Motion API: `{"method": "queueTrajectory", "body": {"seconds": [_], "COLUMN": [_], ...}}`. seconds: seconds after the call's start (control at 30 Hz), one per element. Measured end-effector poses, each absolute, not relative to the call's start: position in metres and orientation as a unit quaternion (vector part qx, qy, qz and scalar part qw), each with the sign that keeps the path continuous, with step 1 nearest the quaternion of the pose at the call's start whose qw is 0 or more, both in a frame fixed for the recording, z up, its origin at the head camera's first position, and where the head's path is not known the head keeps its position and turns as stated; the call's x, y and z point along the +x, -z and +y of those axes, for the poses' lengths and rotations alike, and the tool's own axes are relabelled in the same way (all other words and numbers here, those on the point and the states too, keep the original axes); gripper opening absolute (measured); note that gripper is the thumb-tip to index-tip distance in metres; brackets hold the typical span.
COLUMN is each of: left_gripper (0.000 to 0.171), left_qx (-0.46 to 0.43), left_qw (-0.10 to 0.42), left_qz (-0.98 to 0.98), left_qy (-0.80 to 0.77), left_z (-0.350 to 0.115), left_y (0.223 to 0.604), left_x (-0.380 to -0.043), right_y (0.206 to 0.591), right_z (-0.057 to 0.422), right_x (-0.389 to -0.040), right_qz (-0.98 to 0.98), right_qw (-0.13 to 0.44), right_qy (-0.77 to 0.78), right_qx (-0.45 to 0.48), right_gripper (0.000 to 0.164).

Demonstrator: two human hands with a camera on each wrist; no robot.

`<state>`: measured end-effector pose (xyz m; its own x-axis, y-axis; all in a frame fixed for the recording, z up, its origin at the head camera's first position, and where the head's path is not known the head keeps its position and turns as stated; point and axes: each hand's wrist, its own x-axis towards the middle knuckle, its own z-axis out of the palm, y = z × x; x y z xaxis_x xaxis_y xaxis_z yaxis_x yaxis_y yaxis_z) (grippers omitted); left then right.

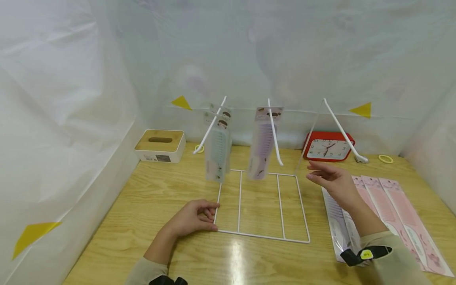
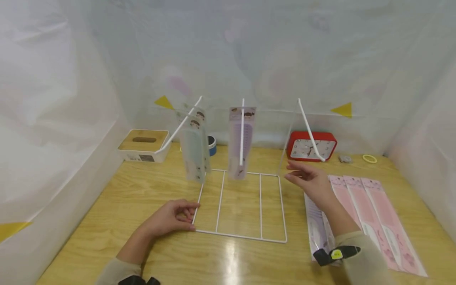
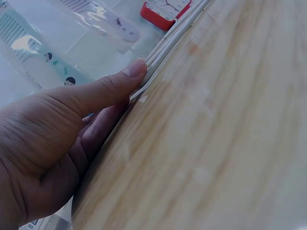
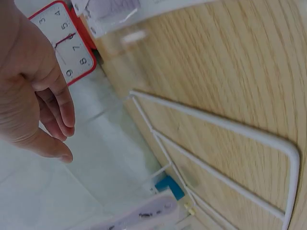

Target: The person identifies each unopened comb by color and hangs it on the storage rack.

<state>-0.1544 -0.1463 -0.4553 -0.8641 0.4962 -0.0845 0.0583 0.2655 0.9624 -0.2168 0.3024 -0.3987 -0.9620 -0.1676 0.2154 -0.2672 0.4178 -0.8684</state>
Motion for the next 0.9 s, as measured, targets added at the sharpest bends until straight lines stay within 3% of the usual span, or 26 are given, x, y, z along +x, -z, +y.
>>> {"method": "queueTrajectory", "body": {"seconds": [0.57, 0.9], "left_gripper": [0.065, 0.065], "left_qx": [0.177, 0.182], "left_qw": [0.187, 0.186], "left_qz": [0.772, 0.770], "left_qy": [-0.581, -0.582], "left_z": [-0.148, -0.145], "left_y": [0.452, 0.452], "left_x": [-0.152, -0.152], "right_y": [0.420, 0.426], "right_z": [0.363, 0.385], "right_x": [-0.250, -0.262], "right_qz": [-0.915, -0.936], "right_qw": [0.038, -0.028], "right_qy": [-0.386, -0.329], "right_qx": [0.115, 0.118], "right_gripper": [0.056, 0.072]}}
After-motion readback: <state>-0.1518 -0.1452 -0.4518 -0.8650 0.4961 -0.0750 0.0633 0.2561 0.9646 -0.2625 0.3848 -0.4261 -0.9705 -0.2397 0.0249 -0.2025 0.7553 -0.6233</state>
